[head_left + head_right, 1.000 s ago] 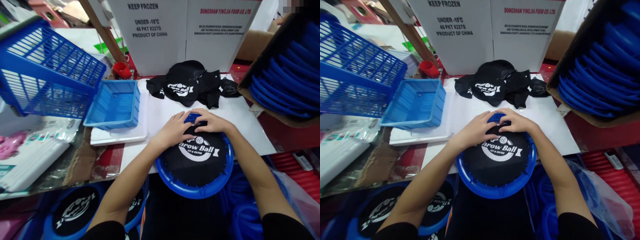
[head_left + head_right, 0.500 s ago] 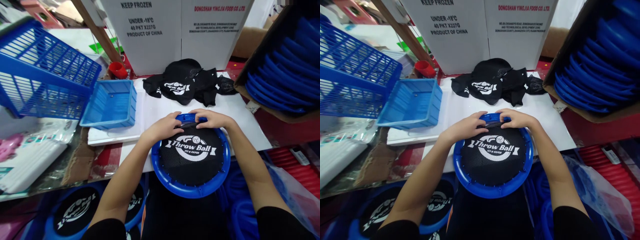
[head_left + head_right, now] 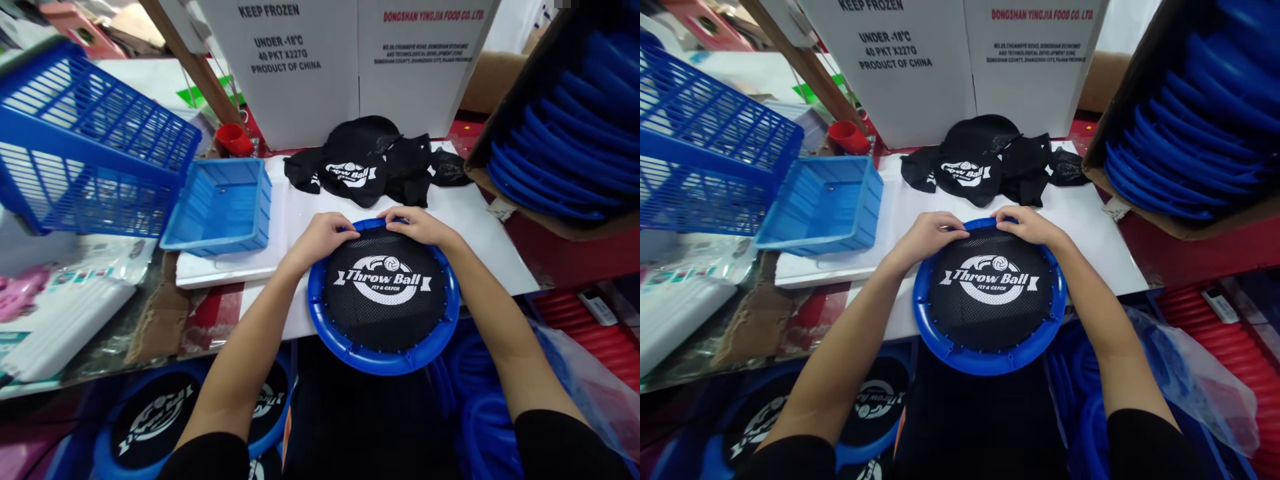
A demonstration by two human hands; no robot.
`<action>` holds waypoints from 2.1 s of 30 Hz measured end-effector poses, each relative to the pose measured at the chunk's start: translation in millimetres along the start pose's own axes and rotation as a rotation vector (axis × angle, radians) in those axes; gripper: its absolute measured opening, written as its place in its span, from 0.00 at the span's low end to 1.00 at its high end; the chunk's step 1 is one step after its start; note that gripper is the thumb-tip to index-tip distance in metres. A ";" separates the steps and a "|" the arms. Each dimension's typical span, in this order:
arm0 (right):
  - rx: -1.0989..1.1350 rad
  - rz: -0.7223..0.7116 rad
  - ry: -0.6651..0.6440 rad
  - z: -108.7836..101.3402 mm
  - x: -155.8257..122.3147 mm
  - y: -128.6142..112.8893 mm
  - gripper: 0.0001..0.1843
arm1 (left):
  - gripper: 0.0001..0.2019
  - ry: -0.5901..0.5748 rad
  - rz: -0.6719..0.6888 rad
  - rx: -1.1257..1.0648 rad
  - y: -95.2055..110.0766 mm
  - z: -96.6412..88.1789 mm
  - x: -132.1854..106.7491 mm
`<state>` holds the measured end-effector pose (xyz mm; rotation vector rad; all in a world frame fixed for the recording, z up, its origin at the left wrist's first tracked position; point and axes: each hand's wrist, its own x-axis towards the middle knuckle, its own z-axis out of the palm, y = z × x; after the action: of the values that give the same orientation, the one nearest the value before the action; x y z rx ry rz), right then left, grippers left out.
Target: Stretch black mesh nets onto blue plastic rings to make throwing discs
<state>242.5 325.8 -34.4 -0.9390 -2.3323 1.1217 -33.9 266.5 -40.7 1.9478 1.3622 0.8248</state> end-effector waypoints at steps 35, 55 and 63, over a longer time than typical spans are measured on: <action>-0.022 0.029 -0.007 -2.2 13.8 17.4 0.12 | 0.09 -0.036 -0.177 -0.149 -11.7 2.2 7.8; 0.012 -0.015 -0.044 -2.8 15.2 25.5 0.11 | 0.07 -0.034 -0.123 -0.120 -11.3 -0.7 7.4; -0.018 -0.026 -0.007 1.4 15.1 22.3 0.11 | 0.07 0.030 -0.087 -0.075 -14.9 4.9 7.1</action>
<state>240.1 345.9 -52.1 -0.9098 -2.3573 1.0968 -36.6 276.7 -54.3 1.8125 1.4028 0.8542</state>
